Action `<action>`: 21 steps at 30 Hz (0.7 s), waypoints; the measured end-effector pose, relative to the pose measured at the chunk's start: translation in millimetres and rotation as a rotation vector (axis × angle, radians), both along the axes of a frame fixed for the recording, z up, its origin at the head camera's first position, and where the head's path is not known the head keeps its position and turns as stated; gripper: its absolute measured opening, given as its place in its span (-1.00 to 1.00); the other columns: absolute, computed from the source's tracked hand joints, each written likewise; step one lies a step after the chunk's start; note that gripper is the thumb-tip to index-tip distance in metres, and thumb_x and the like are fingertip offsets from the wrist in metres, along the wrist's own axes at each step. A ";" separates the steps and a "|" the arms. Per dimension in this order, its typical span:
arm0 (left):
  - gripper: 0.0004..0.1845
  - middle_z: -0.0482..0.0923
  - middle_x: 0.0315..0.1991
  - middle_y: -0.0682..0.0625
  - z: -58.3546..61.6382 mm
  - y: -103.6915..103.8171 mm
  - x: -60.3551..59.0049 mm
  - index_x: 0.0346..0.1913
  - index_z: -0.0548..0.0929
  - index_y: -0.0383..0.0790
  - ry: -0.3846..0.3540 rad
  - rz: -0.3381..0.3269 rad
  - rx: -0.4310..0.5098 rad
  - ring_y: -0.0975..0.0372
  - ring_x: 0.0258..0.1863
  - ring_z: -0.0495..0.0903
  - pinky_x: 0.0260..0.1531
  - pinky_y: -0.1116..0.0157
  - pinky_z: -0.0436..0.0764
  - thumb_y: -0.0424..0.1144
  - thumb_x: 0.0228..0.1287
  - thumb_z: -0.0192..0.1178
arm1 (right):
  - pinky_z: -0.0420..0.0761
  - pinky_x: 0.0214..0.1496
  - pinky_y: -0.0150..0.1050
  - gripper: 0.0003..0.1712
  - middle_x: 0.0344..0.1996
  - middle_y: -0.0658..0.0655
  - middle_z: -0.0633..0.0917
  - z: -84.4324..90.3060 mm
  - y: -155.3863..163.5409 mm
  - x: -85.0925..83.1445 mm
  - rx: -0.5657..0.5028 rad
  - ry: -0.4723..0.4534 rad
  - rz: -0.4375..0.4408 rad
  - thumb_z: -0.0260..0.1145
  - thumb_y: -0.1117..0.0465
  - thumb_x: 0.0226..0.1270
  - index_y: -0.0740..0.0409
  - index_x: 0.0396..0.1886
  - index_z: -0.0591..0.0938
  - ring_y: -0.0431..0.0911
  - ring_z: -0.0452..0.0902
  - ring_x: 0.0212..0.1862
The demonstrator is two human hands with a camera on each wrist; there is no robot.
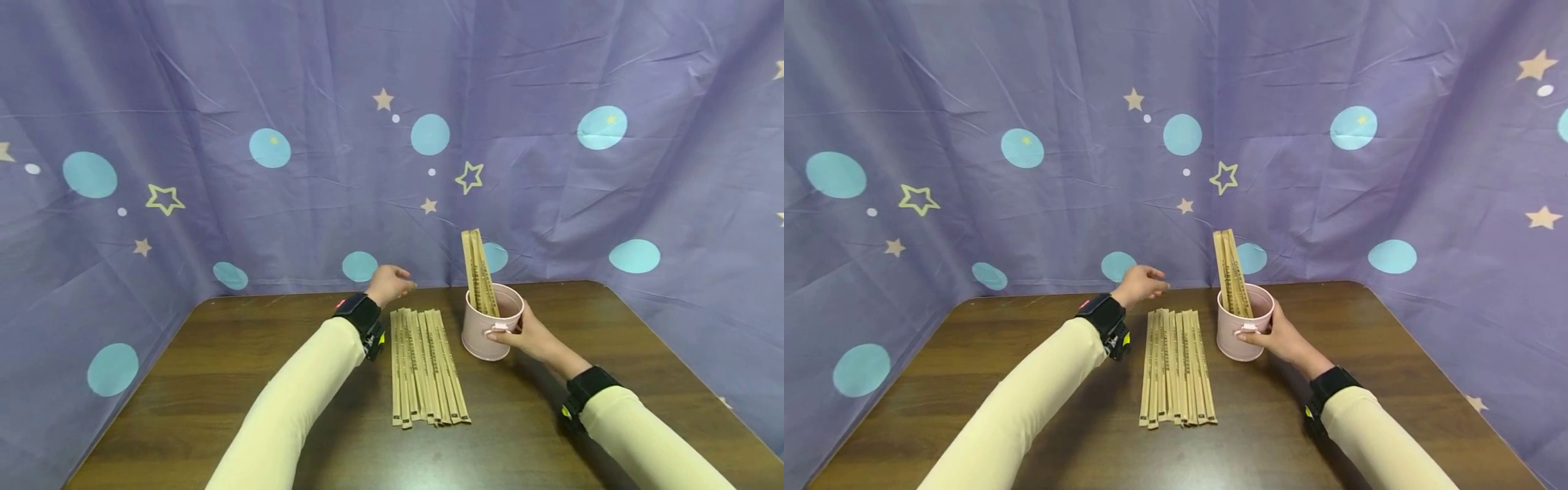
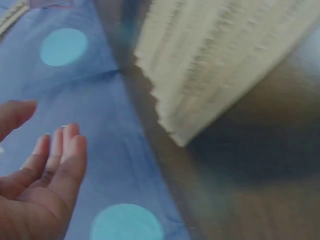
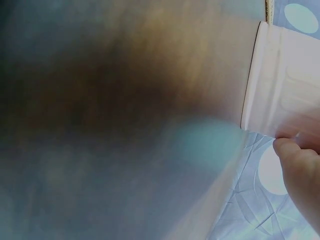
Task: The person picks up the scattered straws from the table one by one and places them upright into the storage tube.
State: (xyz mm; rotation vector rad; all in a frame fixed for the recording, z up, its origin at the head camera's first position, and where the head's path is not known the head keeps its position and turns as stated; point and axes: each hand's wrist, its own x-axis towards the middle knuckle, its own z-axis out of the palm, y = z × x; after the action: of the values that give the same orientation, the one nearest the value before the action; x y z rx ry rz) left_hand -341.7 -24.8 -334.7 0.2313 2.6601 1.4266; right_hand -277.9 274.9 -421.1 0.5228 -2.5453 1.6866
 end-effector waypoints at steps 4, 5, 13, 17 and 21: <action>-0.61 0.74 -0.03 -0.36 -22.3 -8.7 -3.0 0.16 0.65 -0.48 -0.082 0.030 -0.065 0.25 -0.54 0.50 -0.34 0.32 0.65 -0.41 0.29 0.31 | 0.39 0.17 -0.66 0.10 0.43 0.48 0.32 -2.9 0.9 0.3 -0.014 0.014 0.015 0.49 0.36 0.22 0.29 0.59 0.00 -0.49 0.38 0.16; -0.62 0.75 -0.05 -0.32 -26.9 -10.4 -3.6 0.14 0.67 -0.47 -0.092 0.039 -0.101 0.29 -0.57 0.48 -0.35 0.33 0.66 -0.41 0.27 0.33 | 0.39 0.18 -0.67 0.11 0.43 0.49 0.33 -3.3 1.0 0.7 -0.017 0.019 0.017 0.49 0.37 0.21 0.30 0.59 0.00 -0.51 0.38 0.16; -0.80 0.57 -0.66 -0.03 -55.0 -15.2 -6.9 -0.19 0.74 -0.45 -0.179 0.130 -0.284 0.32 -0.77 0.42 -0.67 0.48 0.45 -0.40 0.14 0.40 | 0.42 0.15 -0.65 0.11 0.40 0.49 0.34 -2.8 1.5 1.9 -0.018 0.016 0.005 0.49 0.37 0.21 0.30 0.59 -0.01 -0.50 0.39 0.13; -0.89 0.42 -0.73 0.04 -66.6 -13.8 -4.6 -0.39 0.65 -0.40 -0.209 0.157 -0.257 0.32 -0.80 0.40 -0.73 0.49 0.52 -0.46 0.07 0.41 | 0.43 0.15 -0.64 0.10 0.40 0.48 0.35 -1.7 0.4 1.2 -0.010 0.017 0.006 0.49 0.37 0.21 0.29 0.59 0.00 -0.46 0.40 0.15; -0.87 0.38 -0.82 0.05 -70.6 -11.2 -3.3 -0.49 0.64 -0.40 -0.190 0.171 -0.264 0.32 -0.84 0.38 -0.80 0.51 0.45 -0.50 -0.01 0.43 | 0.42 0.14 -0.64 0.10 0.40 0.48 0.35 0.7 -0.8 0.3 0.003 0.010 0.000 0.50 0.35 0.21 0.31 0.58 0.00 -0.39 0.41 0.16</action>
State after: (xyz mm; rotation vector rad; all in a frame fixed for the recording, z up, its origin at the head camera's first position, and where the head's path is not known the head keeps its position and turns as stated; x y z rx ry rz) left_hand -345.0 -36.0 -405.4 -0.1525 2.7209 1.0569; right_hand -277.6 274.1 -420.3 0.5296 -2.5410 1.6756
